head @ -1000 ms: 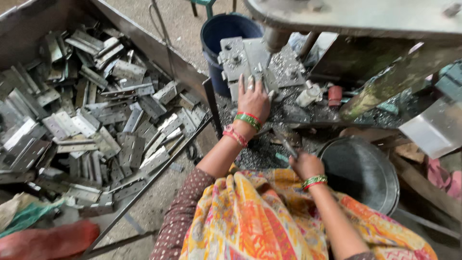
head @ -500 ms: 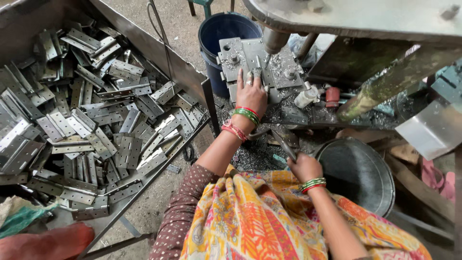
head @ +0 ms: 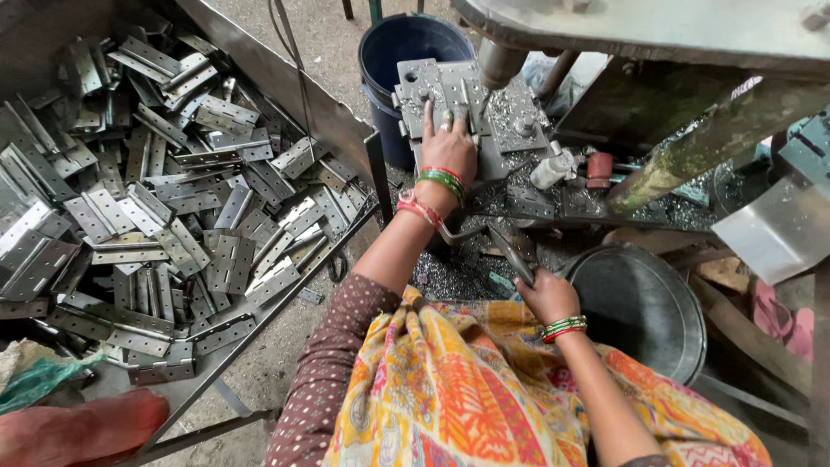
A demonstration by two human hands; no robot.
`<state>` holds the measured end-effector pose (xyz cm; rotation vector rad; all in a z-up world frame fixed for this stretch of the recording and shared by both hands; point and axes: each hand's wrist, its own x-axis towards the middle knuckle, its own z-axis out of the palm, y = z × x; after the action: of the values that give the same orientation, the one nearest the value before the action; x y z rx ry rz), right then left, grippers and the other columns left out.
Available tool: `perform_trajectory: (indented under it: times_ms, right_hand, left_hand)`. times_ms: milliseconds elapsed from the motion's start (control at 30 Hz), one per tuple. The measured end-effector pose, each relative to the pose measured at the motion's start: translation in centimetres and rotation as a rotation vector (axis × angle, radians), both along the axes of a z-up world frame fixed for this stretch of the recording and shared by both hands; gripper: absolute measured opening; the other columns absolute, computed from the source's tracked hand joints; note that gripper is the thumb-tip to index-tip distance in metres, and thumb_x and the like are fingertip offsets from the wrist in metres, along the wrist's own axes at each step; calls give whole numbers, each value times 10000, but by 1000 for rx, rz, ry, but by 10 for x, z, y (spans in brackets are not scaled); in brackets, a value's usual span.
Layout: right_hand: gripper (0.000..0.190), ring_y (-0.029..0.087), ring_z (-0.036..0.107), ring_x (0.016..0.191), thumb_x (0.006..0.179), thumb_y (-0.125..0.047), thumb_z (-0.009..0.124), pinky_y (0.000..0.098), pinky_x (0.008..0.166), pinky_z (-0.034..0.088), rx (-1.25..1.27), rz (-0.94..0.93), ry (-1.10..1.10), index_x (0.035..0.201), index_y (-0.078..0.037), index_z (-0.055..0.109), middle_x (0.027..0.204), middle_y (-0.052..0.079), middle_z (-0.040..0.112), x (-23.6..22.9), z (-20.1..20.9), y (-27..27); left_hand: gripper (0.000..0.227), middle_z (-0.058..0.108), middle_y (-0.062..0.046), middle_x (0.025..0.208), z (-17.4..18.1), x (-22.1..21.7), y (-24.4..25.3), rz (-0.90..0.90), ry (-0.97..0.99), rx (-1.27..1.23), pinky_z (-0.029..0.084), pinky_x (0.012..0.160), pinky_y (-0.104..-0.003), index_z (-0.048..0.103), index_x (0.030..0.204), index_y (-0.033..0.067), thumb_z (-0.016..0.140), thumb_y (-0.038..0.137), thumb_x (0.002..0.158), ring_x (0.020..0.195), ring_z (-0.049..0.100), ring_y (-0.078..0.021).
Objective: The person repeatedly picks metal hinge pieces from a bin, places them under a drill press, and operates the machine to drill holes. The person then removes the processed pieces and returns them to the bin, continuing the cycle throughout the clip.
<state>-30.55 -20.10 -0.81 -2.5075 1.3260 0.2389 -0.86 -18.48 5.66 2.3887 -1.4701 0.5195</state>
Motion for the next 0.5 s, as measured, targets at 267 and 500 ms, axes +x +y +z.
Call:
perform_trajectory:
  times_ms: [267,500]
  right_hand:
    - [382,427,722,911,850,-415,679,528,828,568,95,70,90,1012,-74,740,962,236,746,11,20,-35]
    - [441,437,722,868,890,-489,645,537,790,572,-20,48,-18,958,-60,715,906,237,741,-1,-12,-11]
  left_hand:
    - [401,544,-169,1440,3,-5,4,-25,155,174,32,1224,-601,757,1089,45,452,293,1009,1405,437,-324]
    - [400,598,-163,1351,18,9,-3,-6,76,133,36,1210,-612,762,1102,45,489,317,995,1377,462,-327]
